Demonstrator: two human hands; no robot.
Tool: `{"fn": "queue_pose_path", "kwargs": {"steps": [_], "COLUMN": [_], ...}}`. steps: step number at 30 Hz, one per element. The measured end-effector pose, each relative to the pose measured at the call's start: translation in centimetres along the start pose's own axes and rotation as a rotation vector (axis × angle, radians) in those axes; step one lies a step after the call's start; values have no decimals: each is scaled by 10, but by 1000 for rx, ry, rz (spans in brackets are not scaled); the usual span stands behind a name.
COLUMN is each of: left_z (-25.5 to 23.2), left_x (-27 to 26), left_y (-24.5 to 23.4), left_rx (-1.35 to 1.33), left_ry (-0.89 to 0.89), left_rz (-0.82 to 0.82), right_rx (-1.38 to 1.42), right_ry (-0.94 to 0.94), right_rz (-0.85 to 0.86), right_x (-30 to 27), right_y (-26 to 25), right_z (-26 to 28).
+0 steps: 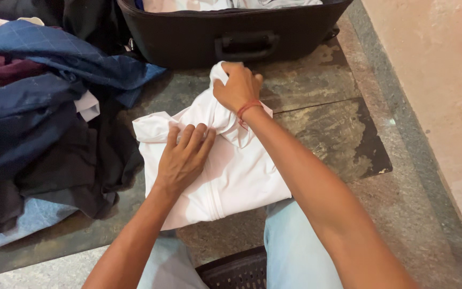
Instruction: The person folds a white polo shirt, a pair of blue checkered trousers, and a purple shirt by hand on a wooden surface, then places them into an open suitcase.
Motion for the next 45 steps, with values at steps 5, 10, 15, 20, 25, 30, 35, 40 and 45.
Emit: {"fn": "queue_pose_path", "kwargs": {"steps": [5, 10, 15, 20, 25, 30, 35, 40, 45], "left_z": [4, 16, 37, 55, 66, 78, 67, 57, 68], "left_x": [-12, 8, 31, 37, 18, 6, 23, 22, 2], "left_y": [8, 10, 17, 34, 35, 20, 15, 35, 26], "left_rx": [-56, -326, -472, -589, -680, -929, -1317, -1162, -1564], "left_ry": [50, -216, -448, -562, -520, -716, -1426, -1379, -1146], "left_rz": [52, 208, 342, 433, 319, -50, 48, 399, -384], "right_rx": [1169, 1598, 1678, 1436, 822, 383, 275, 268, 347], "right_ry": [-63, -93, -173, -405, -483, -685, -746, -729, -677], "right_rz": [-52, 146, 297, 495, 658, 316, 81, 99, -68], "right_x": [-6, 7, -2, -42, -82, -107, -127, -138, -145], "right_y": [-28, -54, -76, -96, -79, -69, -70, -64, -43], "right_z": [9, 22, 27, 9, -7, -14, 0, -4, -18]}}
Point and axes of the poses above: each hand's wrist, its own x-axis towards the middle knuckle, its own y-axis out of the palm, z = x × y, the point moved 2 cm from there along x, towards the middle knuckle, and after that the axes turned 11 degrees about -x, right-handed, at the moved point
